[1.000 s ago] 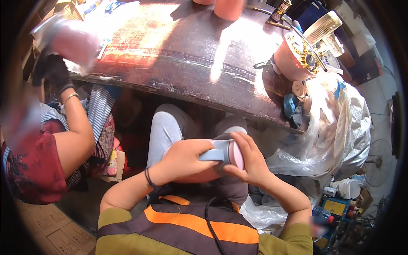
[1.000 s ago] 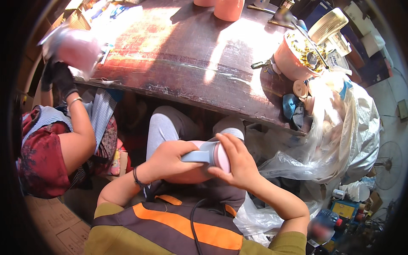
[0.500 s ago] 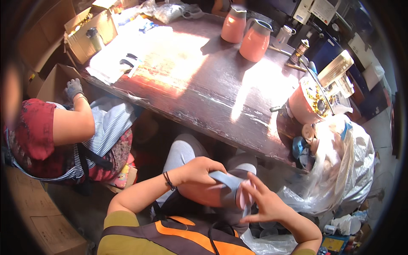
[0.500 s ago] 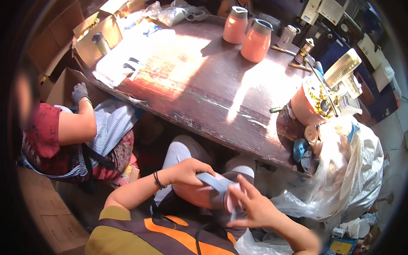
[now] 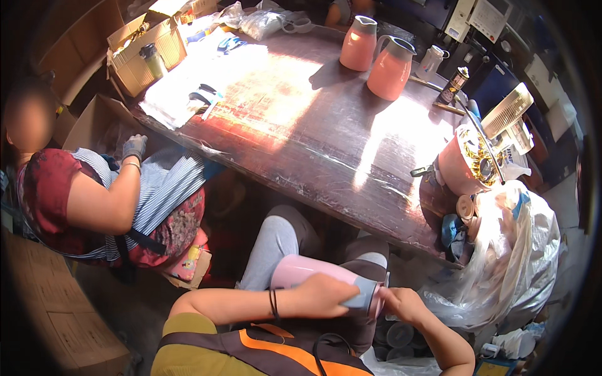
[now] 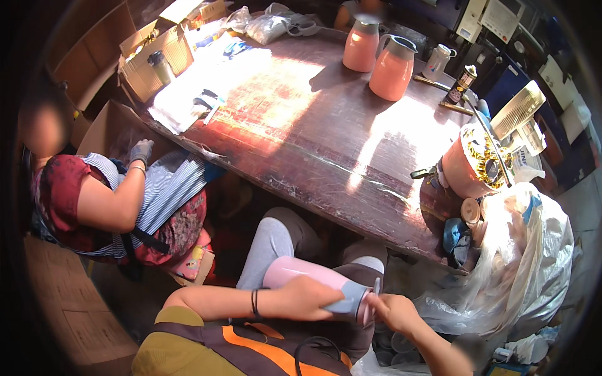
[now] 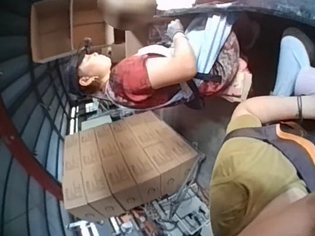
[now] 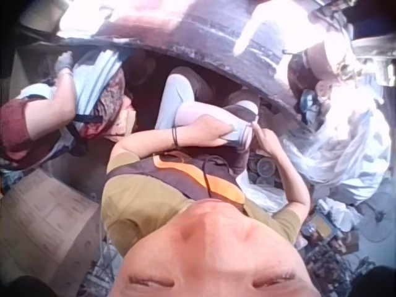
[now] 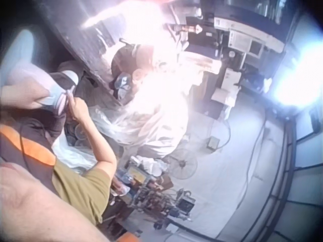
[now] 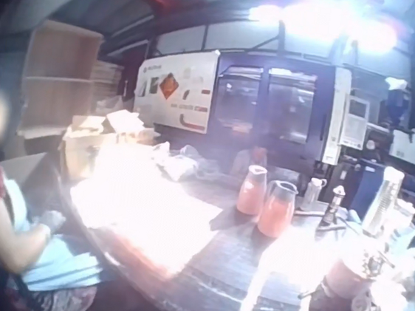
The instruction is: The person assembles pink pitchers by attaching gray handles and lids, inserting small rubber gaskets, and placing finished units on a wooden table. They handle each pitcher one at a time, rotating it to fit components and occasionally wiping the surface.
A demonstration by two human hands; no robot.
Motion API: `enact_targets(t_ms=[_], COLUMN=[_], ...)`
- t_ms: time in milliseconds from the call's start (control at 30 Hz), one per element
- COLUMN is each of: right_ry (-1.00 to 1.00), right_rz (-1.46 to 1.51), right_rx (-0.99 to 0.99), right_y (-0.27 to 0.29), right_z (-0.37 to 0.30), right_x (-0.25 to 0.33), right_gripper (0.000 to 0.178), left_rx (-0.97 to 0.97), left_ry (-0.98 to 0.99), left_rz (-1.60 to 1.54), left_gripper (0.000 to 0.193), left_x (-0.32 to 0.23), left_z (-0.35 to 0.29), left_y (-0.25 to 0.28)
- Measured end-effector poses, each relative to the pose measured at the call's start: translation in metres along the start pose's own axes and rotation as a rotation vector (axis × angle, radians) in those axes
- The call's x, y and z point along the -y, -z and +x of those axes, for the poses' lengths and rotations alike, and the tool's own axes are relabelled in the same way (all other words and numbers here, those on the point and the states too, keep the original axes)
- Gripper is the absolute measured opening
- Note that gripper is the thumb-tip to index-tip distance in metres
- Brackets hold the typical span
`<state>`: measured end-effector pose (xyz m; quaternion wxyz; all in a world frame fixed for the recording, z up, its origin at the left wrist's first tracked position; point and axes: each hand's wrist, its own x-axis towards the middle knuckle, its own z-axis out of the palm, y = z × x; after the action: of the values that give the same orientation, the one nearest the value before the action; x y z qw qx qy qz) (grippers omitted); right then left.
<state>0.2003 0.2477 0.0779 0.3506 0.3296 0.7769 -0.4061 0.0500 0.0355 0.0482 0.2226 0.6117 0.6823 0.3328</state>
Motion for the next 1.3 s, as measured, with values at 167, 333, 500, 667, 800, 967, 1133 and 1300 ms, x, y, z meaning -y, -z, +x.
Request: enact_targets(t_ms=[167, 333, 500, 667, 800, 967, 1133, 1300], right_ry=[0.125, 0.655, 0.714, 0.237, 0.157, -0.066, 0.728, 1.355], right_rz=[-0.186, -0.199, -0.388, -0.366, -0.341, 0.154, -0.441, -0.291], right_rx=[-0.24, -0.309, -0.347, -0.301, -0.206, 0.064, -0.326, -0.411], right_y=[0.0, -0.005, -0.015, -0.016, -0.018, -0.008, 0.003, -0.023], right_z=[0.002, -0.019, -0.025, -0.018, -0.016, -0.005, -0.025, -0.04], right_x=[-0.014, 0.005, 0.013, 0.027, 0.018, 0.012, -0.003, 0.027], right_gripper=[0.056, 0.086, 0.103, 0.108, 0.108, 0.098, 0.089, 0.063], left_rx=[0.011, -0.03, -0.123, -0.253, -0.253, -0.14, 0.167, 0.372], left_ry=[-0.028, 0.0, -0.014, 0.077, 0.041, -0.057, -0.038, 0.18], left_rz=[-0.112, -0.221, -0.304, -0.036, 0.035, 0.043, -0.267, -0.8], left_gripper=[0.029, 0.029, 0.032, 0.031, 0.024, 0.024, 0.033, 0.033], left_x=[0.006, 0.024, 0.032, 0.004, -0.015, -0.028, 0.012, 0.041], left_z=[-0.001, -0.005, -0.003, -0.01, -0.016, -0.017, 0.005, 0.012], left_y=[0.019, 0.035, 0.039, 0.011, -0.01, -0.038, 0.032, 0.061])
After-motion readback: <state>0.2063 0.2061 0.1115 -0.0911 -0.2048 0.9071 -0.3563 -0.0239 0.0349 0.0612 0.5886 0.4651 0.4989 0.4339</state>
